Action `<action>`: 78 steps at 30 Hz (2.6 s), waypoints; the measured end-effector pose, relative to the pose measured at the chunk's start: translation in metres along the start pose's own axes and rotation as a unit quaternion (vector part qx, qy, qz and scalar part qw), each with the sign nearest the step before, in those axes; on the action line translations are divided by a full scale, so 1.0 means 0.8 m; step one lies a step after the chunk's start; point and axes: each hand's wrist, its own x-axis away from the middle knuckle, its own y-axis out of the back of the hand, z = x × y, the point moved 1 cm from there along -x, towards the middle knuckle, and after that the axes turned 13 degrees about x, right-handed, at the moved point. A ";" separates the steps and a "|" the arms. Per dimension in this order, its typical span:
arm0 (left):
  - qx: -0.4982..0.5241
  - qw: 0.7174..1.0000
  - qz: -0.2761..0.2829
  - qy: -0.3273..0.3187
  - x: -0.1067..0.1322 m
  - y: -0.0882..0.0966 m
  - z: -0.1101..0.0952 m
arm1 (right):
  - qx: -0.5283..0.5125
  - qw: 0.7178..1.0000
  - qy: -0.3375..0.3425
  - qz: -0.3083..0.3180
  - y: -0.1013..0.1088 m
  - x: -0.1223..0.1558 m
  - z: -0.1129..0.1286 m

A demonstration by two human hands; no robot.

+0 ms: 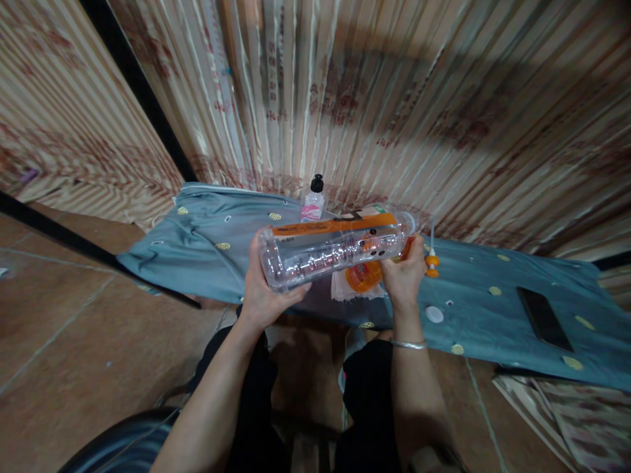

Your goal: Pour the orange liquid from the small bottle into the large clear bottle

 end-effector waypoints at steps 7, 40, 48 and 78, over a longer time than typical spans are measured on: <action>-0.008 0.999 0.008 -0.034 -0.001 0.001 0.003 | 0.006 1.000 0.003 -0.007 0.000 0.000 0.002; 0.010 1.000 0.003 0.002 0.000 -0.001 0.001 | 0.006 1.000 0.004 -0.016 0.001 0.000 0.003; -0.006 1.000 0.006 -0.020 -0.001 0.001 0.003 | 0.002 1.000 -0.004 -0.006 0.001 0.000 0.005; -0.087 0.996 -0.007 -0.022 -0.003 0.017 0.004 | -0.003 1.000 -0.015 0.014 0.000 0.005 0.011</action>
